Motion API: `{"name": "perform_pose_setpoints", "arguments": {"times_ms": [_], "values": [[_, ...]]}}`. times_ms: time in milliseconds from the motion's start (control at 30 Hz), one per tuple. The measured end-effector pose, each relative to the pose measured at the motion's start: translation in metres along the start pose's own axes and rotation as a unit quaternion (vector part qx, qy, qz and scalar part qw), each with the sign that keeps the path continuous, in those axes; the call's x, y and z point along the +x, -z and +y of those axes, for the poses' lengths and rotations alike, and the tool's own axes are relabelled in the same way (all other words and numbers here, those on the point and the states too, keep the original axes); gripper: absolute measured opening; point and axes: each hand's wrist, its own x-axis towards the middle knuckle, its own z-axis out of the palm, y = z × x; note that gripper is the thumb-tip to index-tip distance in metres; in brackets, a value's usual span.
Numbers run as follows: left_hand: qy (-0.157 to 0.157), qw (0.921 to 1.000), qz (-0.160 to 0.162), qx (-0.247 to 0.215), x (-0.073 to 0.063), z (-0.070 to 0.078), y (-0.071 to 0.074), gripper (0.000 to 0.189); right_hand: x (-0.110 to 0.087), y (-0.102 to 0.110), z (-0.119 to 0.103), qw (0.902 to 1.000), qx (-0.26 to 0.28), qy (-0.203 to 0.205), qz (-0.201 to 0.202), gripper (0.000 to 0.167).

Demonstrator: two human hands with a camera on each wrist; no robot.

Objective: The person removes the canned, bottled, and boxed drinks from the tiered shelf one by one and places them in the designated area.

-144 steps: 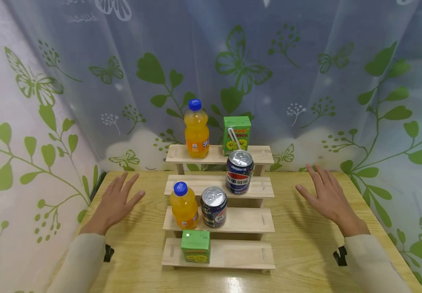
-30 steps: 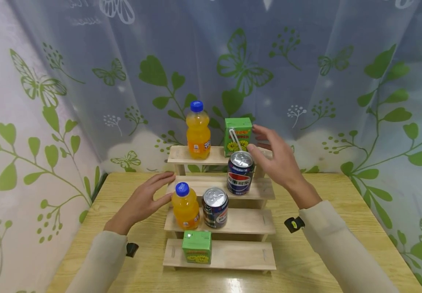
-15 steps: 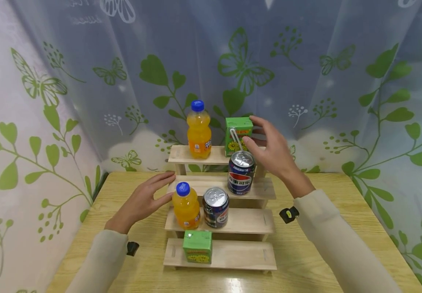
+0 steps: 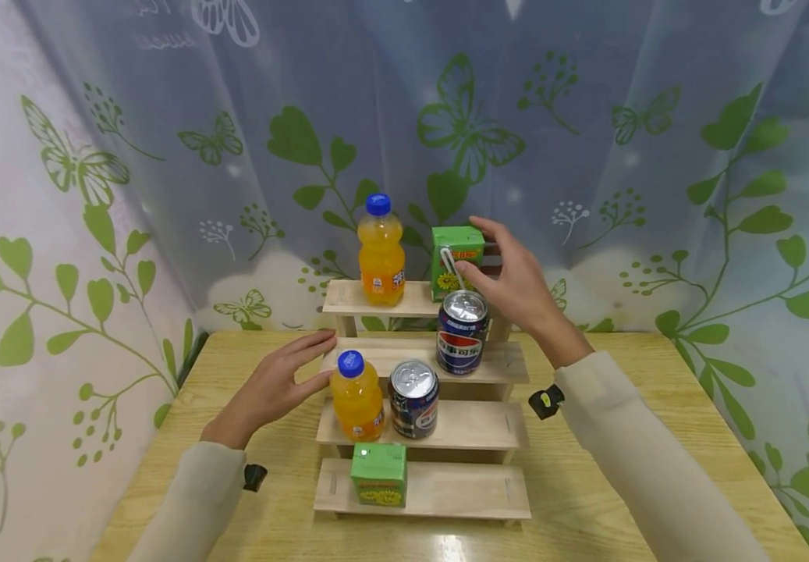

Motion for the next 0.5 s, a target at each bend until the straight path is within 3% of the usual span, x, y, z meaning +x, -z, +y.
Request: {"name": "perform_pose_setpoints", "arguments": {"times_ms": [267, 500], "values": [[0.000, 1.0000, -0.002, 0.002, 0.0010, 0.0003, 0.0004, 0.059, 0.0035, 0.0004, 0.0049, 0.9997, 0.023, -0.009, -0.007, 0.073], [-0.003, 1.0000, 0.004, 0.005, 0.0001, 0.0005, 0.0003, 0.060, 0.0035, 0.0027, 0.0041, 0.9996, 0.026, -0.004, 0.012, 0.069]]}}
